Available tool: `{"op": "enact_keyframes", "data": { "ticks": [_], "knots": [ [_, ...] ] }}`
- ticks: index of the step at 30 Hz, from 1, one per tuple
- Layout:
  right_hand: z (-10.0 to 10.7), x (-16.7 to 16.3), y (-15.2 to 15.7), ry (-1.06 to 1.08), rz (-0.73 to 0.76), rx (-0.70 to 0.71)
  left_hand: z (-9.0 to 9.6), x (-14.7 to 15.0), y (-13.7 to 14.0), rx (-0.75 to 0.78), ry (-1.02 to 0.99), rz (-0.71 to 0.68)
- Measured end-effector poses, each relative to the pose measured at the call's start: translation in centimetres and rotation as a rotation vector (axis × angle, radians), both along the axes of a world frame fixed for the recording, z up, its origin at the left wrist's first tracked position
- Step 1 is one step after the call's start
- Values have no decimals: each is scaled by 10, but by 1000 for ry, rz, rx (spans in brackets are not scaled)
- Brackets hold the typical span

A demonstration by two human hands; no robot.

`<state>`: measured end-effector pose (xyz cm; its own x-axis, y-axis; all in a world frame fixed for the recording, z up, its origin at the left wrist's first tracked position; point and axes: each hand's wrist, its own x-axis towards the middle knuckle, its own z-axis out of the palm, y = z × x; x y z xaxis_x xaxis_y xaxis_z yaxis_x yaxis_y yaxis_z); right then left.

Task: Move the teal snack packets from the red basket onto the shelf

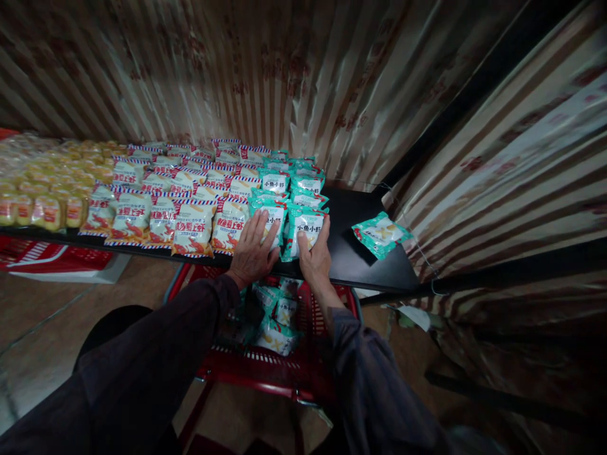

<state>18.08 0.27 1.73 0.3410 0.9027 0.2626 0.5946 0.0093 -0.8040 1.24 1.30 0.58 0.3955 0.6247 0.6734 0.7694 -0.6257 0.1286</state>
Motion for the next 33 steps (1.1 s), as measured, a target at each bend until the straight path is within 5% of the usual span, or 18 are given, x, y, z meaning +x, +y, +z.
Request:
{"op": "enact_keyframes", "data": {
  "ticks": [23,33],
  "knots": [
    [-6,15,-29,-41,54,92,-1,-4,-5,57,-6,67],
    [-13,5,-17,-127,86,167,-1,-1,-2,91,-1,31]
  ]
}}
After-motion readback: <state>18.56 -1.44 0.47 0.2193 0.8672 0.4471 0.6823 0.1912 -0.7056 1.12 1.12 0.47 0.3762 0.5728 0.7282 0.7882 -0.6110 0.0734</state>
